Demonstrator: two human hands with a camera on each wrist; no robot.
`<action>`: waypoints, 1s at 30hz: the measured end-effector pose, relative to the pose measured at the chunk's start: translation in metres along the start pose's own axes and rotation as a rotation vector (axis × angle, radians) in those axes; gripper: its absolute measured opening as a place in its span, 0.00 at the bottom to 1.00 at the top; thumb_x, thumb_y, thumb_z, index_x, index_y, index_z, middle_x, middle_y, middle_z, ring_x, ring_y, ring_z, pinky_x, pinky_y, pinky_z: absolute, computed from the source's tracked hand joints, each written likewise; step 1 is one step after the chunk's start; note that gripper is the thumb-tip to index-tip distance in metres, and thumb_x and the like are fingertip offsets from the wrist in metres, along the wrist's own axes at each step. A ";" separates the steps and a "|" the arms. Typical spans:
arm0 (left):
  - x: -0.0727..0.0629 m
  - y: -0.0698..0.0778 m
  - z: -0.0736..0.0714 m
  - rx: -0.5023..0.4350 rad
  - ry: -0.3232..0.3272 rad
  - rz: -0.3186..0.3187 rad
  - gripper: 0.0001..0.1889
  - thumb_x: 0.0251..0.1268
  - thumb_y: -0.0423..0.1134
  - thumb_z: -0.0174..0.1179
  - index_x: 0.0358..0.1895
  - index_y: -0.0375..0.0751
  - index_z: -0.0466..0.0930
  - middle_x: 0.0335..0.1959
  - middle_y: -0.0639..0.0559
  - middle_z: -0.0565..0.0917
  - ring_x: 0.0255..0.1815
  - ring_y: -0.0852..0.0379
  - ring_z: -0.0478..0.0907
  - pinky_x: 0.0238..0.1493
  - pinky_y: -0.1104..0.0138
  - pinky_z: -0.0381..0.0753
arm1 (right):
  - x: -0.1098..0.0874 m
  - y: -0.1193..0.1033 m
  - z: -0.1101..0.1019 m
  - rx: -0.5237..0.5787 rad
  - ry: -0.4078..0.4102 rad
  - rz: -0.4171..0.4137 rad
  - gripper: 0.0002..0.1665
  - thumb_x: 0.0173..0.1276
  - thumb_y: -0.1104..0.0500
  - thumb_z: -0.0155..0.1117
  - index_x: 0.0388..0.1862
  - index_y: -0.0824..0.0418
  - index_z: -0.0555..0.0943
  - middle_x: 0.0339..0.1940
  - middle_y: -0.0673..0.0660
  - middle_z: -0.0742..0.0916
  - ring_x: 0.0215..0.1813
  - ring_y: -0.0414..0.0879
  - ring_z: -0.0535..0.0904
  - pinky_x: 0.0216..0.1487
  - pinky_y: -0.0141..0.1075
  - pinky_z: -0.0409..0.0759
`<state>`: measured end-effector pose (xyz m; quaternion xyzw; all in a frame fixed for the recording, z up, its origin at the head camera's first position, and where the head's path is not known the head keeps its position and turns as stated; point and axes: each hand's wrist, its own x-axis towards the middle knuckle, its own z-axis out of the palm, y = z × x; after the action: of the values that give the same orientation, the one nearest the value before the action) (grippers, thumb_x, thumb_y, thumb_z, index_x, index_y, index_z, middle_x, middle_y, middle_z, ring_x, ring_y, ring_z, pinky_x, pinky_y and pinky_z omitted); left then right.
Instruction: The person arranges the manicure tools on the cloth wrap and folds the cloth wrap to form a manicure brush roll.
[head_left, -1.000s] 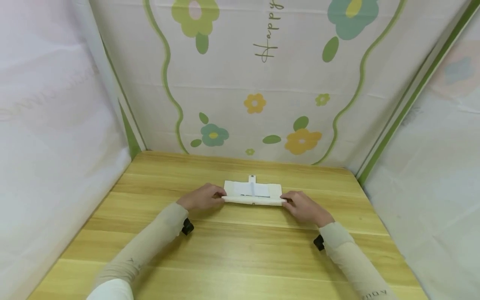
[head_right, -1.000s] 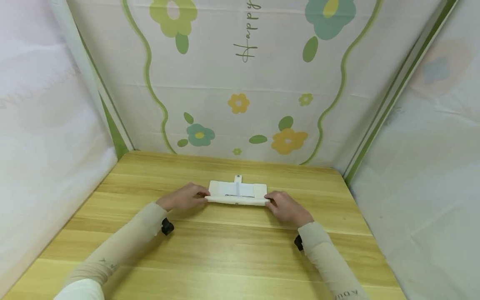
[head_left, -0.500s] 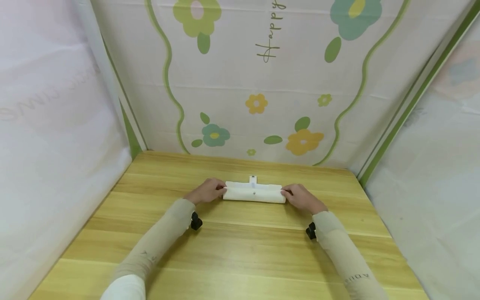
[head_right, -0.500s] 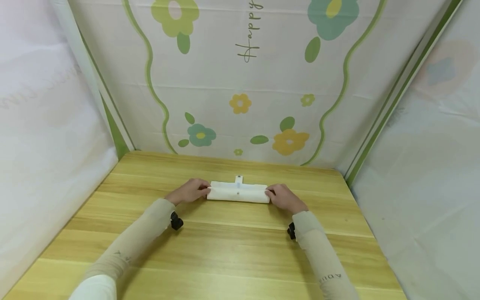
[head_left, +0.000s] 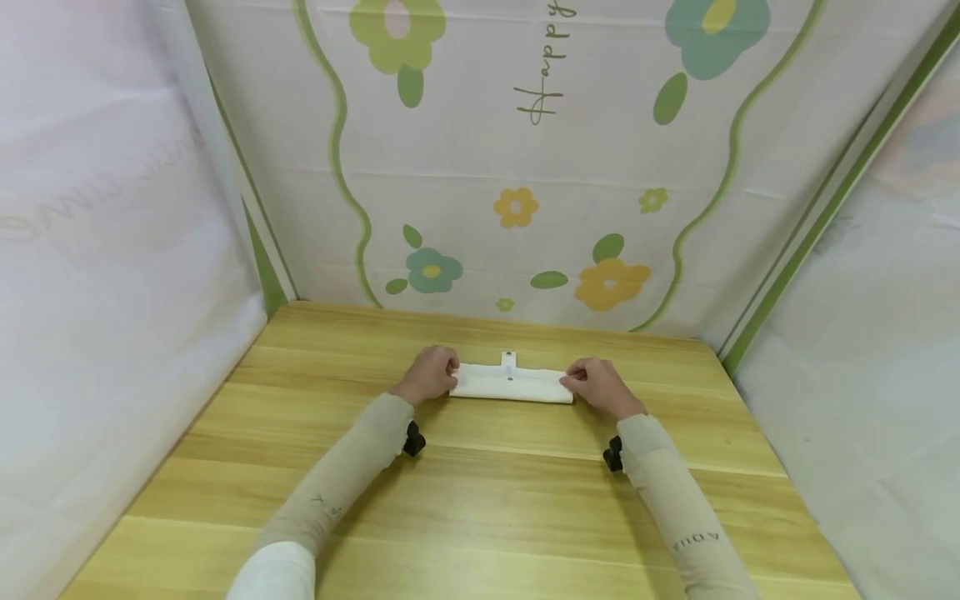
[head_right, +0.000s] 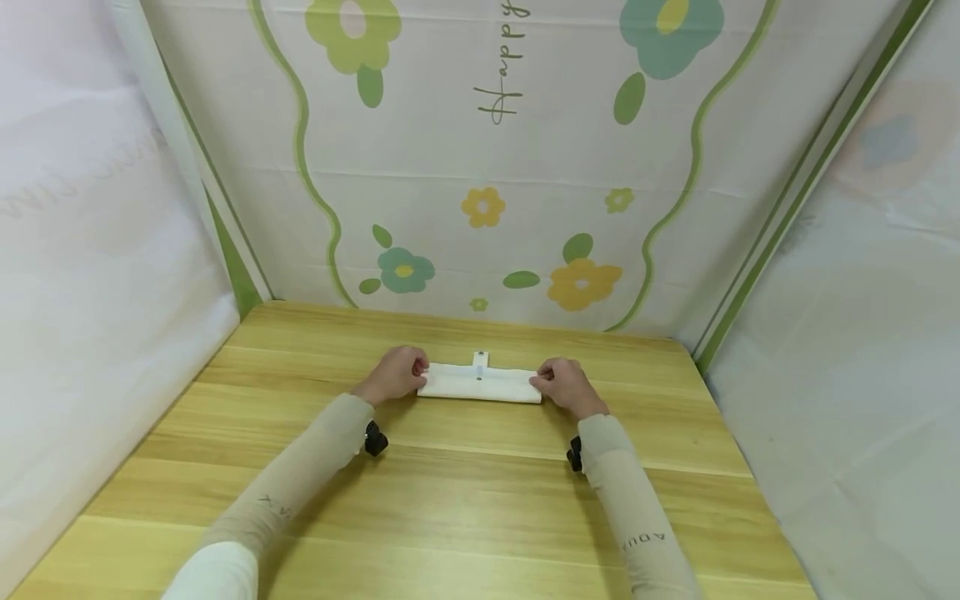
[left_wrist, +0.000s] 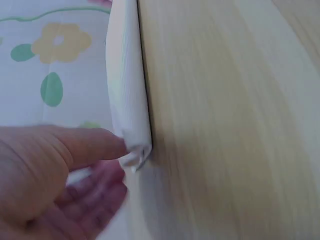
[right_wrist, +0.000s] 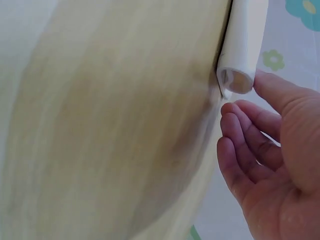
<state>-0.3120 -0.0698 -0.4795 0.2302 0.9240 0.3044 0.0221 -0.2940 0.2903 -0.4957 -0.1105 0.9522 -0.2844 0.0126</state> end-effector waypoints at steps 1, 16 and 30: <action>0.002 0.002 0.003 -0.008 -0.002 0.020 0.07 0.64 0.22 0.66 0.44 0.29 0.86 0.41 0.40 0.88 0.41 0.50 0.83 0.48 0.58 0.86 | 0.001 0.000 -0.001 -0.005 0.002 -0.003 0.14 0.76 0.54 0.69 0.47 0.65 0.88 0.42 0.59 0.91 0.43 0.48 0.86 0.49 0.45 0.86; 0.019 0.028 0.036 -0.049 -0.024 0.094 0.06 0.66 0.33 0.71 0.40 0.33 0.87 0.36 0.46 0.88 0.37 0.57 0.80 0.45 0.64 0.84 | 0.028 -0.051 -0.015 -0.119 -0.166 -0.037 0.24 0.76 0.59 0.68 0.64 0.72 0.81 0.61 0.69 0.87 0.63 0.61 0.83 0.66 0.55 0.81; 0.016 0.027 0.036 -0.055 -0.021 0.087 0.06 0.68 0.34 0.70 0.40 0.33 0.87 0.36 0.46 0.88 0.37 0.57 0.81 0.45 0.63 0.84 | 0.078 -0.072 0.035 -0.088 -0.130 -0.109 0.14 0.77 0.65 0.63 0.58 0.68 0.84 0.56 0.65 0.87 0.56 0.56 0.81 0.59 0.51 0.82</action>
<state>-0.3092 -0.0238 -0.4917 0.2727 0.9042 0.3278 0.0250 -0.3523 0.1958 -0.4826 -0.1807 0.9536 -0.2347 0.0538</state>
